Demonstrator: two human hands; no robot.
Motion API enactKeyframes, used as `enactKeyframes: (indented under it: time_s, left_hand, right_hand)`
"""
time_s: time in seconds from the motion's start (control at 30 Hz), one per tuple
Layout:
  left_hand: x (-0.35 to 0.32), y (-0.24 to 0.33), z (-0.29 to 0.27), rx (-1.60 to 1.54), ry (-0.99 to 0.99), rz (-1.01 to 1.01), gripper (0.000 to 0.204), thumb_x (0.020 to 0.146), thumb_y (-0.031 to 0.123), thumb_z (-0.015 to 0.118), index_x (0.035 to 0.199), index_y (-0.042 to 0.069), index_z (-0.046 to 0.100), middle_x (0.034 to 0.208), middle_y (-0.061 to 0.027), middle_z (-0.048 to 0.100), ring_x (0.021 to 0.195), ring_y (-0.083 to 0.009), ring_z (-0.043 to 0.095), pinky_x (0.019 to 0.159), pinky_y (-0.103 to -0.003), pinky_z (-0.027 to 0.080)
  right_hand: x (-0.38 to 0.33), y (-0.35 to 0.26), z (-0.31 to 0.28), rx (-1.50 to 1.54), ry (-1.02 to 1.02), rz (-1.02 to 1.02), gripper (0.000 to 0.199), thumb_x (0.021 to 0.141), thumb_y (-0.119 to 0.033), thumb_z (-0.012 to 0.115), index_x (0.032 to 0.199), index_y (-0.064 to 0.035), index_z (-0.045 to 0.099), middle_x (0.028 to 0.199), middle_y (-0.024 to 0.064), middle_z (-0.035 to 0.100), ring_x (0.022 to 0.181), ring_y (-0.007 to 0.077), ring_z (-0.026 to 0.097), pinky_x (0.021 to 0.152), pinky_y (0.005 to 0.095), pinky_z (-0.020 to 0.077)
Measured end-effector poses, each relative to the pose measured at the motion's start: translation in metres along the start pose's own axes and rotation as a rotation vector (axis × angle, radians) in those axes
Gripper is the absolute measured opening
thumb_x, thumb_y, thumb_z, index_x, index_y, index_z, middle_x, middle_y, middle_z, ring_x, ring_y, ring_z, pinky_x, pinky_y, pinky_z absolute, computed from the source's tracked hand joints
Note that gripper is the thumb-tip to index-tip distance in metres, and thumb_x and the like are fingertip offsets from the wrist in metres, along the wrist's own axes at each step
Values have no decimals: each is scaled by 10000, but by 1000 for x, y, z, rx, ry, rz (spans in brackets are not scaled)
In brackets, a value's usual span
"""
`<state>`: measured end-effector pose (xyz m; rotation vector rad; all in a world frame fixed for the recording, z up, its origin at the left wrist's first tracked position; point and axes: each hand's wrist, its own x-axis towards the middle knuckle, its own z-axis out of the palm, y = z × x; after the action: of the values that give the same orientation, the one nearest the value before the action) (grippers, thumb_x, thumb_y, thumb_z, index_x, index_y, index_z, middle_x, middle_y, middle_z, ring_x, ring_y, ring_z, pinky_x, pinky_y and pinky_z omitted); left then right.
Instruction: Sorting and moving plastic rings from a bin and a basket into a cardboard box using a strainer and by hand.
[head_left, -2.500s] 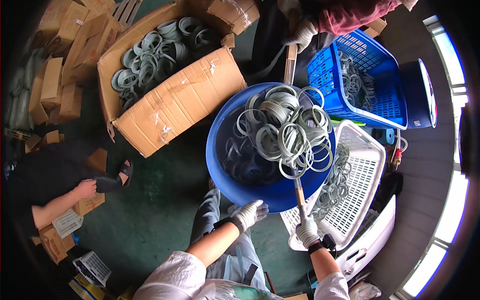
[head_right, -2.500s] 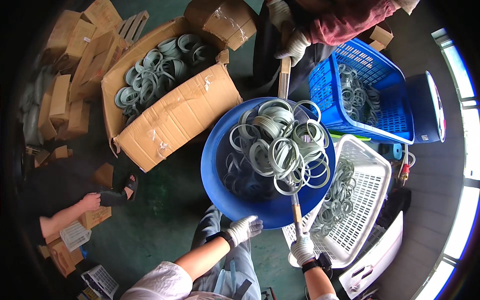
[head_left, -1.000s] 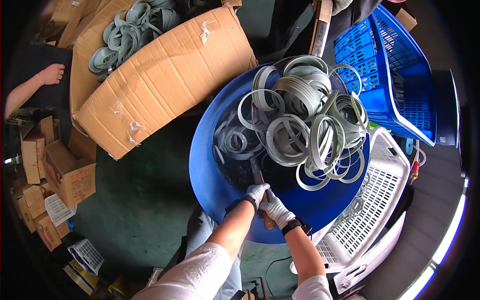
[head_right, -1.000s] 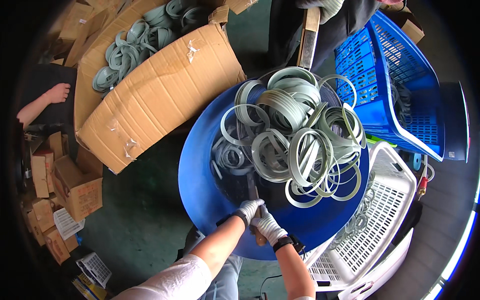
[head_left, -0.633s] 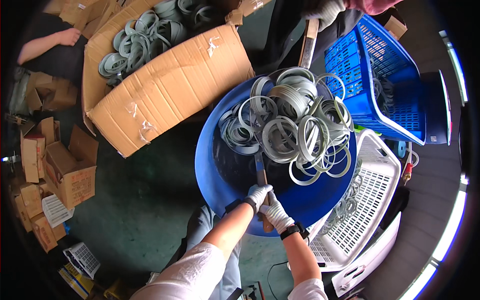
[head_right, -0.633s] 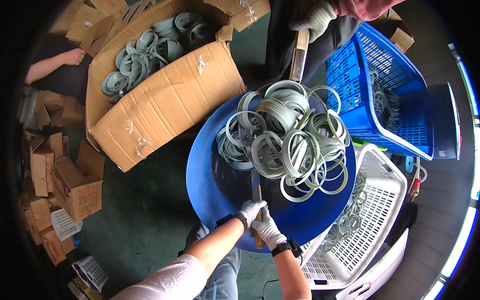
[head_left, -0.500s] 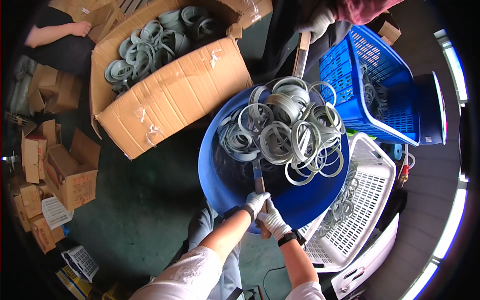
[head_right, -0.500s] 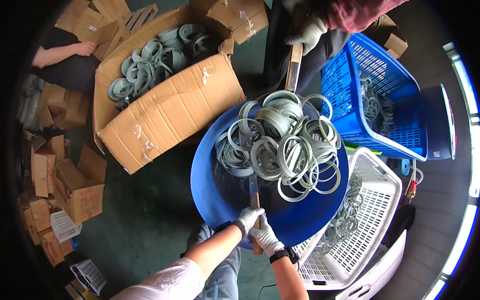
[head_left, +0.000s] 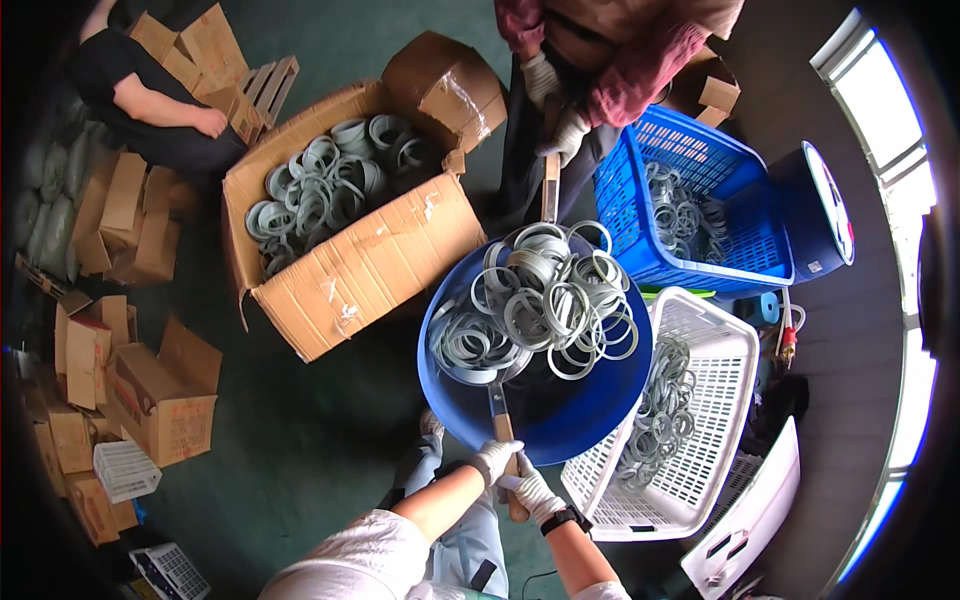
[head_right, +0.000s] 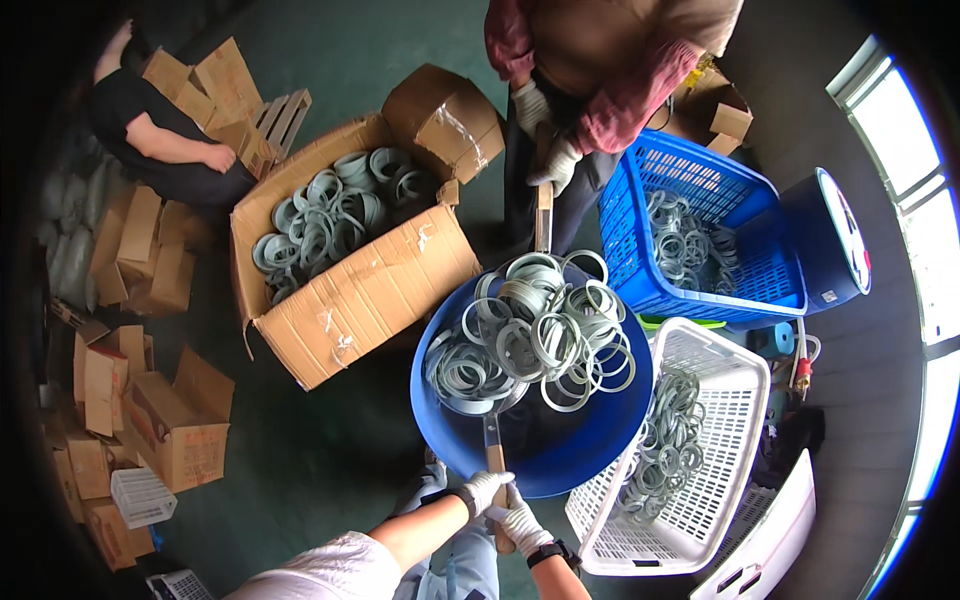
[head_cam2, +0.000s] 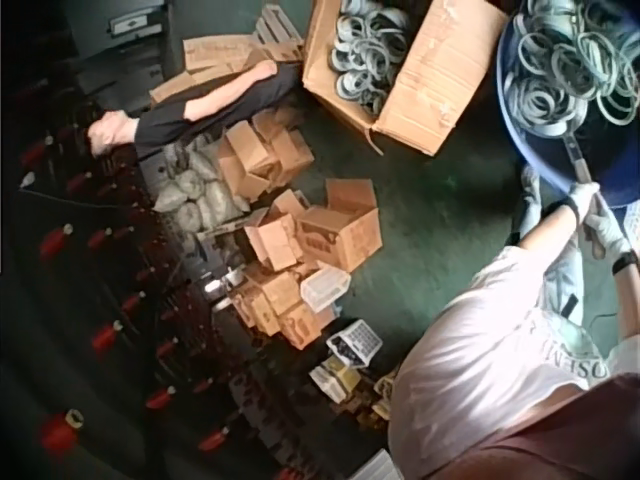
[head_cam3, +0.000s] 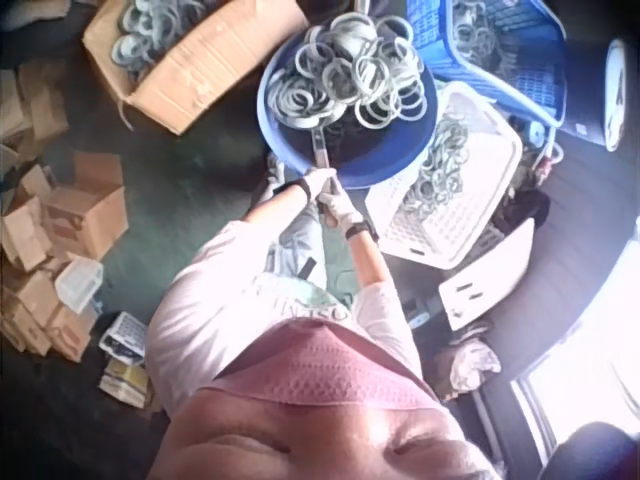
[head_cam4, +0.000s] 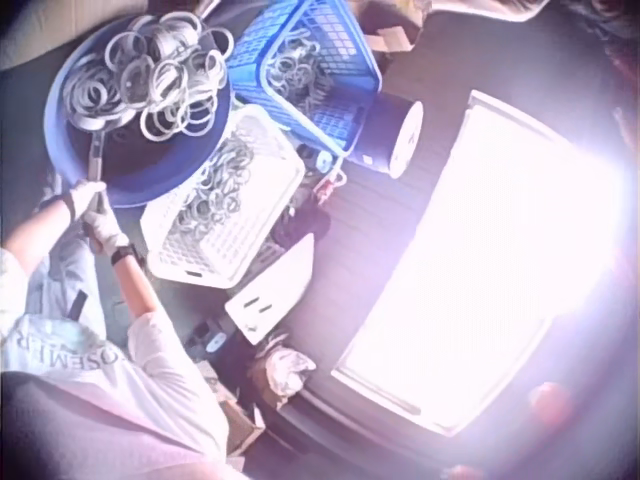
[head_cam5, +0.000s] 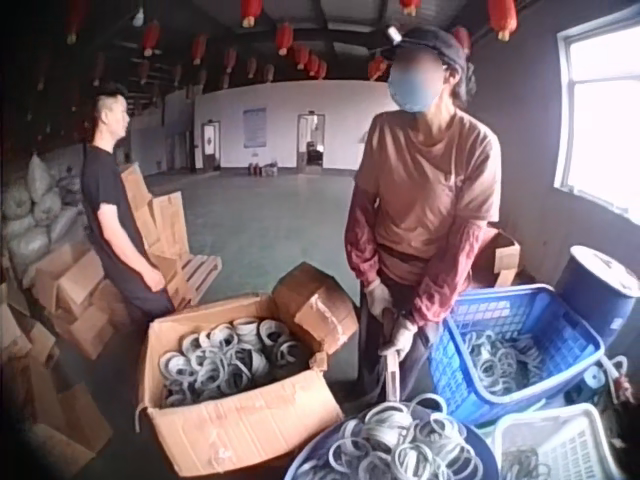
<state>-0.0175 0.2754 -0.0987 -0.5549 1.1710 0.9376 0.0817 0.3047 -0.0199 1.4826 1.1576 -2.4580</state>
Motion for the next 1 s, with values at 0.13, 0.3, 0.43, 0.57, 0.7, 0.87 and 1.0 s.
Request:
enactKeyframes:
  time_s: [0.13, 0.3, 0.43, 0.57, 0.7, 0.87, 1.0]
  left_hand:
    - [-22, -5, -7, 87, 44, -58, 219, 817, 225, 634, 939, 51, 581, 845, -88, 610, 772, -219, 585, 693, -374, 483]
    - [-39, -17, -15, 171, -11, 11, 176, 852, 225, 576, 946, 77, 571, 849, -67, 614, 751, -220, 599, 676, -349, 484]
    - [-103, -7, -28, 292, -61, 93, 327, 849, 257, 584, 1125, 88, 529, 1060, -87, 567, 975, -255, 556, 798, -406, 478]
    - [-155, -9, -82, 180, -36, 225, 233, 846, 219, 596, 1030, 94, 527, 1003, -120, 607, 873, -270, 617, 776, -416, 516]
    - [-201, -32, -125, -41, -20, 310, 181, 848, 202, 589, 984, 96, 534, 955, -145, 623, 856, -311, 619, 770, -447, 517]
    - [-229, -85, -163, -287, 106, 417, 230, 874, 216, 541, 1032, 49, 524, 1015, -163, 598, 962, -342, 575, 856, -511, 473]
    - [-237, -124, -176, -440, 127, 429, 297, 895, 258, 494, 1109, 52, 487, 1057, -136, 579, 1001, -338, 553, 883, -517, 450]
  right_hand:
    - [-25, 0, 14, 101, -26, 0, 734, 712, -26, 650, 1351, -116, 301, 945, 67, 566, 692, 174, 578, 564, 319, 501]
    - [-60, 0, 8, 83, -39, 85, 714, 726, -24, 644, 1346, -112, 303, 956, 71, 568, 703, 176, 575, 585, 318, 508]
    - [-84, 24, -29, 170, -114, 53, 675, 714, -29, 674, 1304, -118, 358, 878, 58, 585, 656, 158, 571, 537, 315, 498]
    - [-124, 17, -41, 160, -129, 91, 667, 706, -11, 684, 1289, -108, 374, 836, 84, 590, 629, 174, 580, 544, 331, 509]
    - [-152, 35, -72, 74, -135, 105, 631, 746, -24, 659, 1297, -85, 356, 842, 114, 593, 668, 194, 593, 580, 334, 507]
    - [-177, 45, -99, 99, -196, 102, 560, 768, -27, 641, 1264, -69, 385, 804, 113, 593, 633, 184, 579, 552, 313, 503]
    - [-204, 42, -112, 104, -240, 109, 536, 769, -12, 631, 1247, -67, 394, 795, 111, 589, 614, 170, 566, 534, 293, 486]
